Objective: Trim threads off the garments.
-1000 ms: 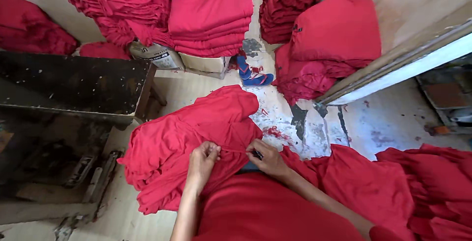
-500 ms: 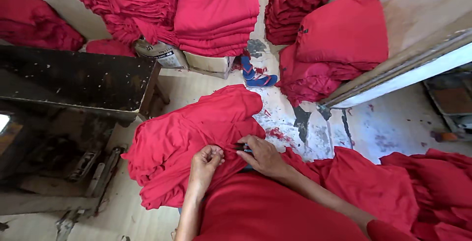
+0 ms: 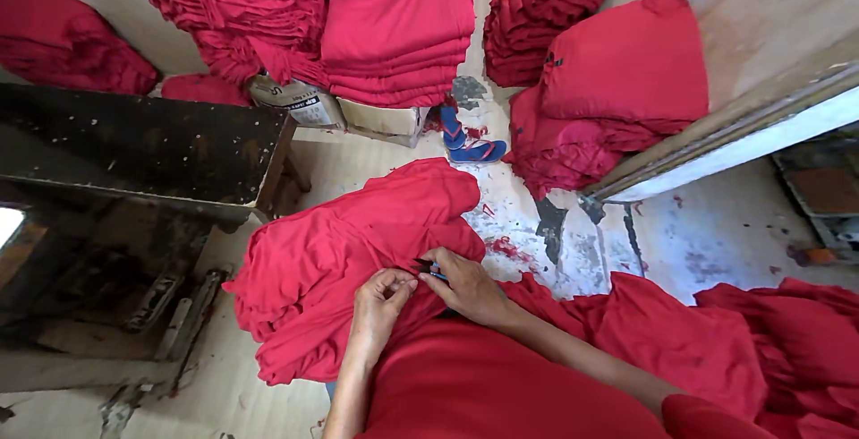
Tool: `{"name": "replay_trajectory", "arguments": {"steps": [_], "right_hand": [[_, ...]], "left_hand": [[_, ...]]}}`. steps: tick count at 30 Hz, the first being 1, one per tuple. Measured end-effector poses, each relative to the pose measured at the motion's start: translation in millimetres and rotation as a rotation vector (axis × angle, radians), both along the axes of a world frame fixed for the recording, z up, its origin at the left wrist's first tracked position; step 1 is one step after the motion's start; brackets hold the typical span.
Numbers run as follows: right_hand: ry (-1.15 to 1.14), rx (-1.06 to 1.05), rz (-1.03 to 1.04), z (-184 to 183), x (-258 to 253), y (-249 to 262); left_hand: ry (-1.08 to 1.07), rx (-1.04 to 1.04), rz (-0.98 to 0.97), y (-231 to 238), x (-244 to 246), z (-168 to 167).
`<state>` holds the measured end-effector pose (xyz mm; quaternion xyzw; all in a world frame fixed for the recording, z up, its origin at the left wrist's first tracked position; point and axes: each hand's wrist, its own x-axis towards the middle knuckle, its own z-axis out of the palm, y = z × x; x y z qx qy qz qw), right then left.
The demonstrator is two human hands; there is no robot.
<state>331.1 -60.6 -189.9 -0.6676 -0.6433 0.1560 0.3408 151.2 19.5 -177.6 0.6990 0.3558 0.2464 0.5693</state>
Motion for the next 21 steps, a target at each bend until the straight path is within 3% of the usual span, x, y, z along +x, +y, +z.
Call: {"name": "replay_trajectory", "arguments": {"steps": [9,17,21], "right_hand": [[-0.092,0.074,-0.004,-6.2,-1.5,0.8],[0.143,-0.003,-0.082,-8.7,14.2,-13.7],[-0.044,-0.022,0.000,-12.7,17.3,-25.8]], "left_hand": [[0.021,0.077,-0.031,0.8,-4.3,-2.0],[0.004,0.041,0.005,-0.6,-13.3,1.6],[-0.046,0.049,0.031,-2.2,-7.9,3.1]]}}
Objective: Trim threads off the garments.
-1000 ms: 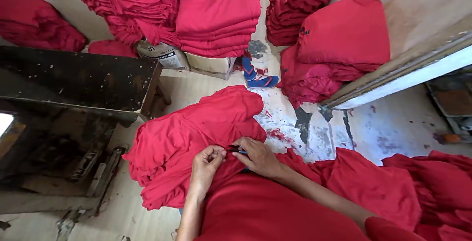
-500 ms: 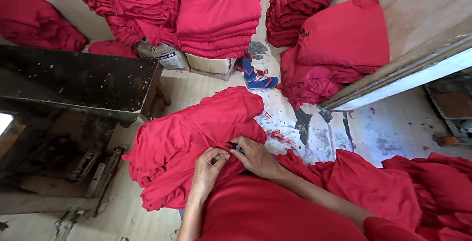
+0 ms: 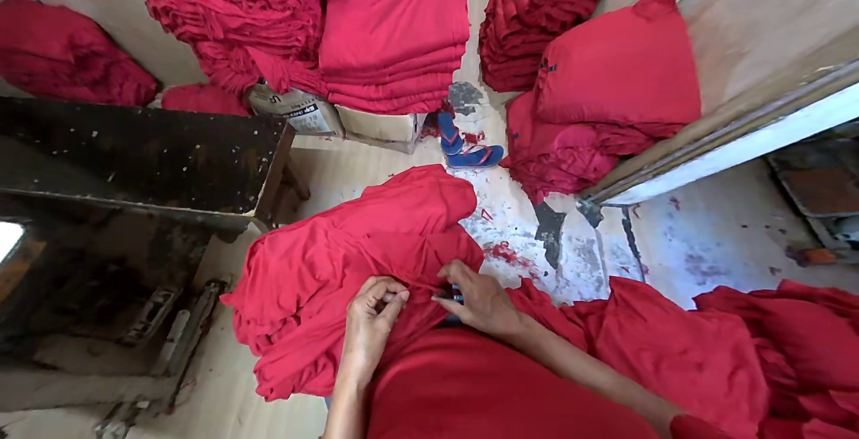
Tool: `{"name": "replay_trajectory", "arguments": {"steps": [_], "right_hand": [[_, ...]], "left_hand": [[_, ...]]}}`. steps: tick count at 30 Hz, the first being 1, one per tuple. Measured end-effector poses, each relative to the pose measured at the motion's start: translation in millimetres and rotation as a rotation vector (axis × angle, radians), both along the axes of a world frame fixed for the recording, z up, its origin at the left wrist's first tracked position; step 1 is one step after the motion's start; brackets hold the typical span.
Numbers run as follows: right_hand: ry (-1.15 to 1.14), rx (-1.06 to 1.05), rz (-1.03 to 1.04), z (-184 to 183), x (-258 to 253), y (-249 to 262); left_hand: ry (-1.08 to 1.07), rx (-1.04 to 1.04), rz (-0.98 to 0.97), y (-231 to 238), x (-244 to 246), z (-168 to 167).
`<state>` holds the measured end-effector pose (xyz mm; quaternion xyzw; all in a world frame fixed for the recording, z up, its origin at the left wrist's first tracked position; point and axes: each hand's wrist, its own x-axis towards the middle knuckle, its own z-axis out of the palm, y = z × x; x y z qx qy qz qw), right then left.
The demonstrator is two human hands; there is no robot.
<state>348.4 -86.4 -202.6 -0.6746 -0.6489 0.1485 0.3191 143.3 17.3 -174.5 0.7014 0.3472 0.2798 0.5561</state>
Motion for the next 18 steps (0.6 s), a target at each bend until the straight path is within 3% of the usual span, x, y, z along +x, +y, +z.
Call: {"name": "replay_trajectory", "arguments": {"steps": [4,8,10,12,15,18], "right_hand": [[0.131,0.068,-0.106,4.9,5.2,-1.7],[0.842,-0.140,-0.260,35.0,8.2,6.3],[1.069,-0.160,-0.305,35.8,11.9,11.1],[1.019,-0.175,-0.375,24.3,16.5,15.9],[0.634,-0.272,-0.372,1.1,26.0,15.0],[0.411,-0.310,-0.376,3.4,22.1,13.4]], "left_hand": [[-0.069,0.044,-0.046,6.6,19.1,2.4],[0.103,0.230,-0.071,25.2,37.1,2.2],[0.186,0.253,-0.125,36.3,45.3,0.9],[0.244,0.217,-0.205,46.6,51.6,-3.9],[0.245,0.177,-0.208,52.3,58.2,-16.7],[0.128,0.094,-0.178,57.0,58.0,-21.6]]}}
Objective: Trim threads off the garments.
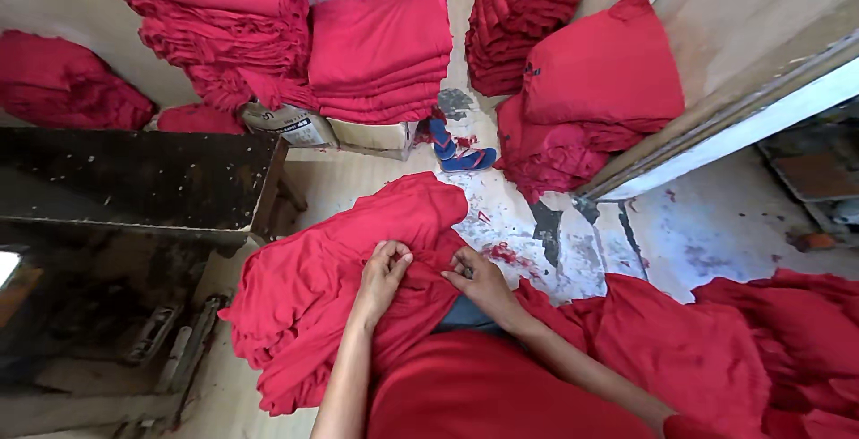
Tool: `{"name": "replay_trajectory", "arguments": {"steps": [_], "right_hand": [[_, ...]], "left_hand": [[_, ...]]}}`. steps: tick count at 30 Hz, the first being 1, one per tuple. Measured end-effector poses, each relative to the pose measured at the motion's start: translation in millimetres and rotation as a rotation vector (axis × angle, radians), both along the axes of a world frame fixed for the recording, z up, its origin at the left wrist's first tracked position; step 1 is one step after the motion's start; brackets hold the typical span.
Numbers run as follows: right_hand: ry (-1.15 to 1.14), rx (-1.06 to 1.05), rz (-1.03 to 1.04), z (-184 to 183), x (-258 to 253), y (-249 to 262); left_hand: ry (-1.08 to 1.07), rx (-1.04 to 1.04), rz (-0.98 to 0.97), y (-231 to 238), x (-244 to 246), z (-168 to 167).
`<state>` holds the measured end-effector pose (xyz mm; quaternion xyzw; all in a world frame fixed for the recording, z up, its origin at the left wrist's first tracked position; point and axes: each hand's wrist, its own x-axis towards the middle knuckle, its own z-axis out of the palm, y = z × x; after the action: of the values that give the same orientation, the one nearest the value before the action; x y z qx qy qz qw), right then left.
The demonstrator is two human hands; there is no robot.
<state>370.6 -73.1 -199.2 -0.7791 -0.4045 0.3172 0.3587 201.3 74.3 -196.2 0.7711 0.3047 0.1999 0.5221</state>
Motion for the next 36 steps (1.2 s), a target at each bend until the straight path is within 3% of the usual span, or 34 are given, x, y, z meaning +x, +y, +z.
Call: {"name": "replay_trajectory", "arguments": {"steps": [4,7,9,13,21,30,36], "right_hand": [[-0.179,0.103,-0.016,11.4,-8.4,-3.9],[-0.121,0.217,0.101,14.6,-7.2,-2.8],[-0.083,0.220,0.181,17.5,-8.1,0.0],[-0.223,0.202,0.265,18.9,-12.0,4.4],[-0.351,0.213,0.282,16.2,-16.3,9.4],[-0.353,0.260,0.332,14.9,-19.9,13.1],[-0.220,0.329,0.389,11.9,-18.6,9.3]], "left_hand": [[-0.102,-0.150,0.018,1.9,-3.5,-1.7],[-0.146,-0.204,0.022,0.9,-3.0,1.4],[-0.175,-0.225,0.014,0.1,-2.5,3.1],[-0.224,-0.231,0.014,-1.7,-2.5,4.6],[-0.253,-0.193,-0.020,-0.1,0.4,9.5],[-0.213,-0.211,-0.033,1.2,6.2,11.6],[-0.256,-0.267,0.040,-2.3,5.1,15.6]]}}
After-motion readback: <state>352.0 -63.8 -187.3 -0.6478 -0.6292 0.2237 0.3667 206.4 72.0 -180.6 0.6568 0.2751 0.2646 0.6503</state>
